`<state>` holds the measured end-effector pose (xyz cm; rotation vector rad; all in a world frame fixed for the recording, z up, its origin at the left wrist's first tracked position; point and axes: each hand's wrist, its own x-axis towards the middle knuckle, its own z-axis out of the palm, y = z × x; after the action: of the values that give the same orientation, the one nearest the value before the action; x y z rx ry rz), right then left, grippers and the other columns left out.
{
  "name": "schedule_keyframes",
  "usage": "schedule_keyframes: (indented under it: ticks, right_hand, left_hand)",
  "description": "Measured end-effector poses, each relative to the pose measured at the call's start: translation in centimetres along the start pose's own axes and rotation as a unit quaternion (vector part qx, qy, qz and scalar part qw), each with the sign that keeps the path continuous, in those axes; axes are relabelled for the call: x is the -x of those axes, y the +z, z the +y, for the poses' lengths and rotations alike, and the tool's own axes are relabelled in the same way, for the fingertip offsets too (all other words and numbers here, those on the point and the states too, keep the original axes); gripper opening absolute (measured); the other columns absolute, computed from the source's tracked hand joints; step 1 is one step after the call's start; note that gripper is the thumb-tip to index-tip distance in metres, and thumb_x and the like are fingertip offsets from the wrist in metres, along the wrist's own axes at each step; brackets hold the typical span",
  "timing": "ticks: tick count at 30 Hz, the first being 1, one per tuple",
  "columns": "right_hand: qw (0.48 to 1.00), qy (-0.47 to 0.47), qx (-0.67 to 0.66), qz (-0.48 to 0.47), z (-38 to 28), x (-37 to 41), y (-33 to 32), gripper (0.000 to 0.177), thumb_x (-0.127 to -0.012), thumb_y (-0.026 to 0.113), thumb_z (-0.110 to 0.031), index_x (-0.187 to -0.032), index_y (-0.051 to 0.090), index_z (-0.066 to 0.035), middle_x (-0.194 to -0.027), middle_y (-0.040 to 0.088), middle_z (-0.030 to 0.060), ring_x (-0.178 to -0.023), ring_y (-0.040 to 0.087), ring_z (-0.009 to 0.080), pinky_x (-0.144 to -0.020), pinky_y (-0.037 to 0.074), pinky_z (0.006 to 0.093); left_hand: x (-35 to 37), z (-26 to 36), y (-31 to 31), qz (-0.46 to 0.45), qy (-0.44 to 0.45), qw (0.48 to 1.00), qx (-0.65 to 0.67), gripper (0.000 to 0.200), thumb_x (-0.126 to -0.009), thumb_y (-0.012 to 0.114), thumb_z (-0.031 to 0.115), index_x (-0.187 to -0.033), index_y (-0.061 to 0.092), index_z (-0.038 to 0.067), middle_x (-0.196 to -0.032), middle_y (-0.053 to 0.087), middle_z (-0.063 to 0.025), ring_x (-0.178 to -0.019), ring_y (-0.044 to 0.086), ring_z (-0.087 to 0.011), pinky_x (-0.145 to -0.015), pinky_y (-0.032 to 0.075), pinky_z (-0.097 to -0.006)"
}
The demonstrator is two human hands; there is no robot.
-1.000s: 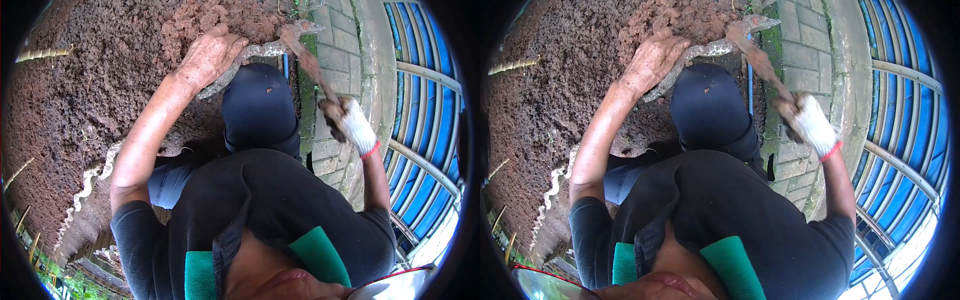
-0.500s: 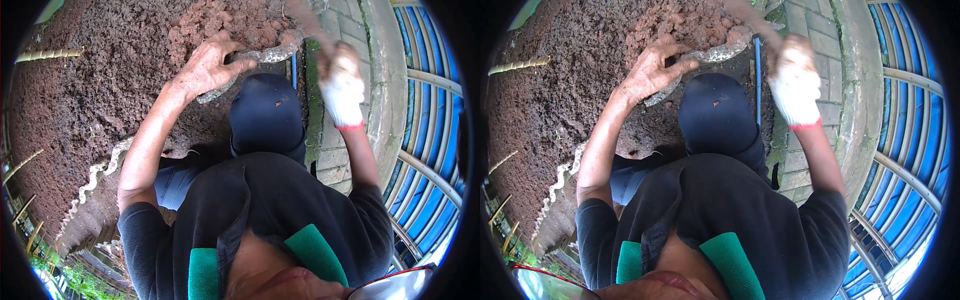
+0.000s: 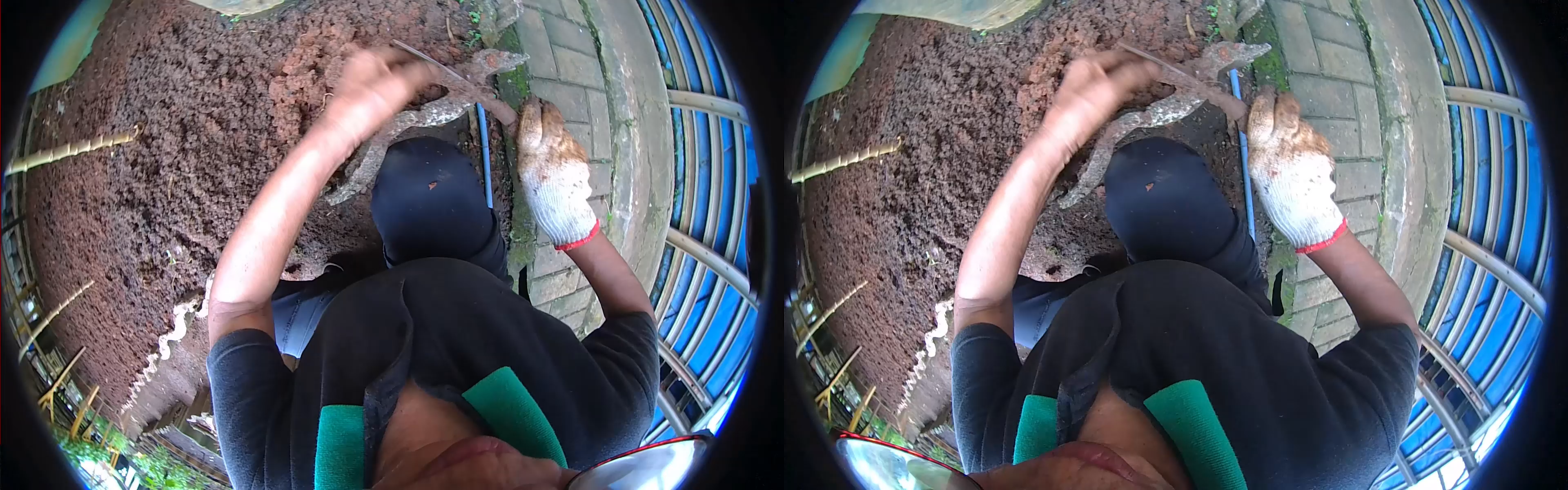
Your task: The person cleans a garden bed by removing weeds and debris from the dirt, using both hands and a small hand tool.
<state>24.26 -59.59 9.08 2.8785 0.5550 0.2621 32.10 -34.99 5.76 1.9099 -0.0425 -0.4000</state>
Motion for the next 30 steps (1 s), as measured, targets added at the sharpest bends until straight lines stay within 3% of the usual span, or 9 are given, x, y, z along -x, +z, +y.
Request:
schedule_keyframes:
  ticks: [3,7,11,14,17,21,23,28,30]
  right_hand:
    - [0.995,-0.028,-0.088,-0.025,0.5,0.4,0.8,0.053,-0.088,0.062,-0.019,-0.132,0.045,0.003,-0.115,0.057,0.0275,-0.085,0.065,0.0399,-0.069,0.054,0.0468]
    - [0.992,-0.019,-0.127,0.014,0.7,0.4,2.5,0.053,-0.086,0.069,-0.021,-0.129,0.046,0.001,-0.112,0.059,0.0269,-0.09,0.064,0.0425,-0.073,0.053,0.0481]
    - [0.965,0.03,-0.247,-0.083,-0.8,-0.1,0.8,0.052,-0.087,0.067,-0.019,-0.13,0.047,0.002,-0.115,0.06,0.028,-0.093,0.065,0.0413,-0.076,0.054,0.0467]
    - [0.98,0.042,-0.185,-0.055,-1.9,0.8,1.3,0.053,-0.087,0.069,-0.021,-0.131,0.048,0.001,-0.117,0.06,0.0299,-0.097,0.066,0.041,-0.079,0.055,0.0453]
    - [0.992,0.001,-0.116,-0.055,-0.8,0.1,1.5,0.057,-0.086,0.071,-0.02,-0.134,0.047,0.0,-0.117,0.061,0.0291,-0.098,0.066,0.0421,-0.08,0.056,0.0446]
    - [0.962,0.008,-0.272,0.01,0.9,-0.6,-1.2,0.05,-0.084,0.073,-0.018,-0.129,0.056,-0.001,-0.119,0.063,0.0223,-0.1,0.068,0.0348,-0.081,0.056,0.0407]
    - [0.734,0.198,-0.65,-0.016,2.1,-1.2,-3.7,0.049,-0.085,0.076,-0.032,-0.119,0.064,0.001,-0.116,0.065,0.022,-0.101,0.069,0.0339,-0.085,0.056,0.0402]
    - [0.977,-0.023,-0.212,0.017,0.2,-2.5,-2.0,0.059,-0.076,0.081,-0.031,-0.12,0.058,0.001,-0.103,0.067,0.0186,-0.09,0.068,0.0361,-0.083,0.054,0.0417]
    - [0.977,-0.012,-0.202,-0.074,0.3,-3.3,-0.1,0.049,-0.08,0.076,-0.03,-0.115,0.058,-0.001,-0.097,0.066,0.0194,-0.087,0.066,0.0397,-0.079,0.054,0.0454]
  left_hand:
    - [-3.2,-1.2,-1.3,0.055,-0.113,0.936,0.328,0.047,-0.094,0.061,0.04,-0.114,0.067,-0.002,-0.096,0.07,-0.0127,-0.085,0.066,-0.0206,-0.084,0.054,-0.0335]
    - [-6.3,-3.6,-1.7,0.008,-0.1,0.949,0.3,0.021,-0.095,0.064,0.019,-0.096,0.071,-0.001,-0.076,0.068,-0.0062,-0.064,0.065,-0.0144,-0.054,0.052,-0.0238]
    - [-5.9,-2.3,-2.5,-0.05,-0.152,0.976,0.147,0.035,-0.1,0.057,0.031,-0.095,0.071,0.0,-0.072,0.067,-0.0062,-0.063,0.067,-0.0172,-0.051,0.051,-0.026]
    - [-5.8,0.3,-4.0,0.006,-0.14,0.958,0.249,0.042,-0.1,0.055,0.036,-0.087,0.07,-0.002,-0.07,0.068,-0.0081,-0.055,0.065,-0.0177,-0.046,0.048,-0.0269]
    - [-5.9,0.5,-3.6,-0.022,-0.074,0.995,0.07,0.023,-0.095,0.064,0.017,-0.09,0.07,-0.004,-0.07,0.069,-0.0097,-0.056,0.063,-0.0148,-0.047,0.049,-0.0249]
    - [-5.5,-1.5,-3.3,-0.011,-0.082,0.985,0.153,0.014,-0.091,0.066,0.008,-0.094,0.071,-0.004,-0.074,0.07,-0.0099,-0.057,0.062,-0.0126,-0.048,0.049,-0.0236]
    - [-5.1,-2.2,-3.1,0.014,-0.081,0.988,0.13,0.014,-0.091,0.066,0.008,-0.096,0.072,-0.004,-0.075,0.071,-0.0092,-0.058,0.062,-0.0123,-0.049,0.049,-0.024]
    - [-5.8,-7.2,-3.2,-0.034,0.005,0.994,0.099,0.054,-0.095,0.061,0.046,-0.125,0.063,0.001,-0.107,0.069,-0.0215,-0.094,0.068,-0.024,-0.092,0.056,-0.0419]
    - [-5.3,-3.7,-2.6,-0.014,0.011,0.99,0.139,0.027,-0.093,0.064,0.02,-0.104,0.069,-0.003,-0.086,0.07,-0.0136,-0.07,0.063,-0.0157,-0.066,0.05,-0.0294]
